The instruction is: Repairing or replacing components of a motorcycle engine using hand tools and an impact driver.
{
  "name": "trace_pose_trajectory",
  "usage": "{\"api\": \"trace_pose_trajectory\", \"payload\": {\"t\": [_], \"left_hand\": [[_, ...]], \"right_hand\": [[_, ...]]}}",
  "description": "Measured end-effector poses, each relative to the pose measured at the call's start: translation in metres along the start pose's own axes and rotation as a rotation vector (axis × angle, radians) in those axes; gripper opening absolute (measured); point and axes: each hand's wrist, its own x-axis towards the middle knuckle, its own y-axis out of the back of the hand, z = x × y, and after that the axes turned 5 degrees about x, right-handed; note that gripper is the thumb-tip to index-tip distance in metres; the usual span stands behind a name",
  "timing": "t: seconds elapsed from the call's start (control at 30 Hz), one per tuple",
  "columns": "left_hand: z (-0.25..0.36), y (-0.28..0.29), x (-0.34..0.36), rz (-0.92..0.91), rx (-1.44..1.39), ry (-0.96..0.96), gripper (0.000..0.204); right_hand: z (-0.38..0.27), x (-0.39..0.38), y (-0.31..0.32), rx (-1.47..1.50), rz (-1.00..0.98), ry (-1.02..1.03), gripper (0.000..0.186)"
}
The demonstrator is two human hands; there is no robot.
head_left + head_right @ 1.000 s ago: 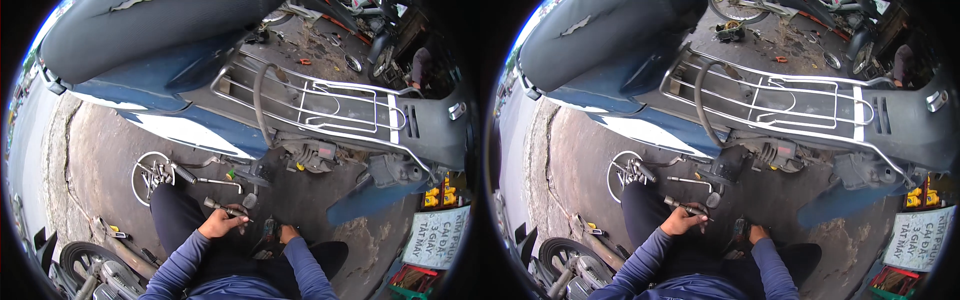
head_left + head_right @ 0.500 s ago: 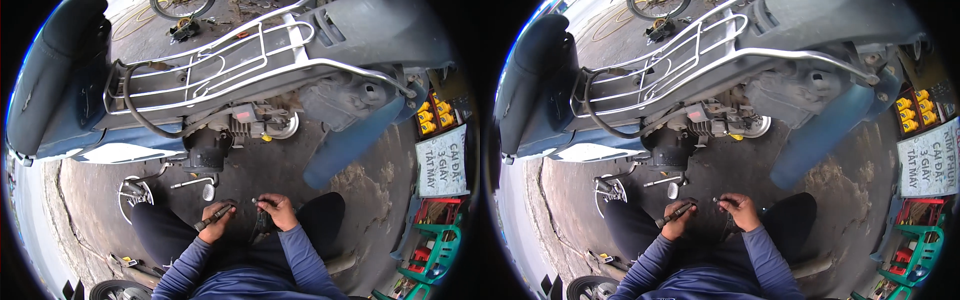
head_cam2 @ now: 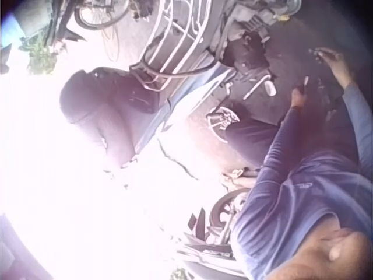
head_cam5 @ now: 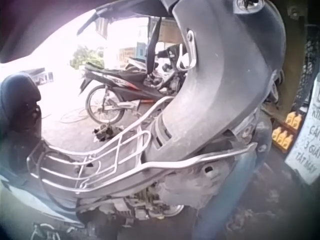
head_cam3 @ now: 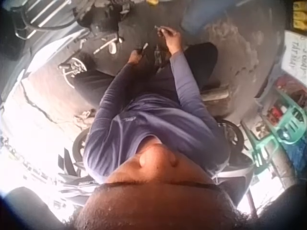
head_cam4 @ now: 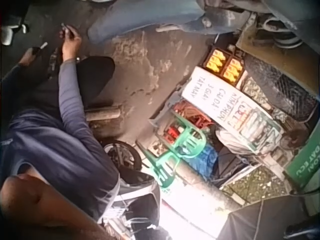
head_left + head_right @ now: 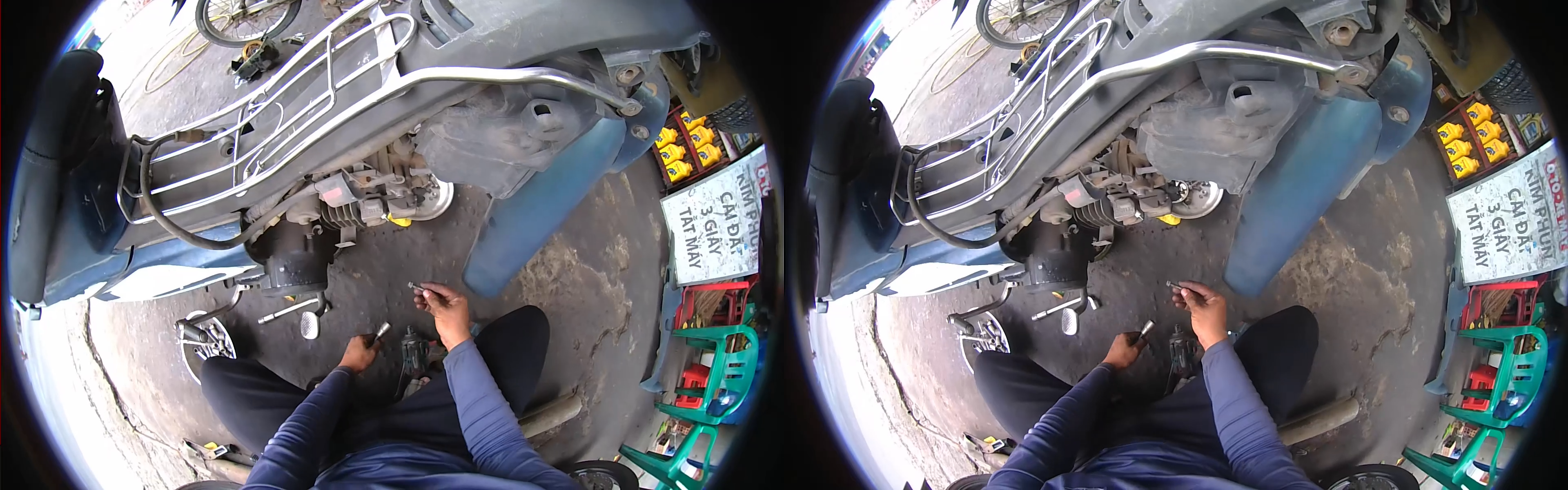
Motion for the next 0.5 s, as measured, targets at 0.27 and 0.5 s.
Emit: {"api": "trace_pose_trajectory", "payload": {"t": [0.27,0.5], "left_hand": [[-0.002,0.000,-0.001,0.085,0.453,0.040,0.043],[0.028,0.163,-0.113,0.482,-0.558,0.182,0.033]], "right_hand": [[0.017,0.092,0.005,0.411,0.242,-0.238,0.013],[0.034,0.103,-0.037,0.341,0.262,-0.302,0.011]]}}
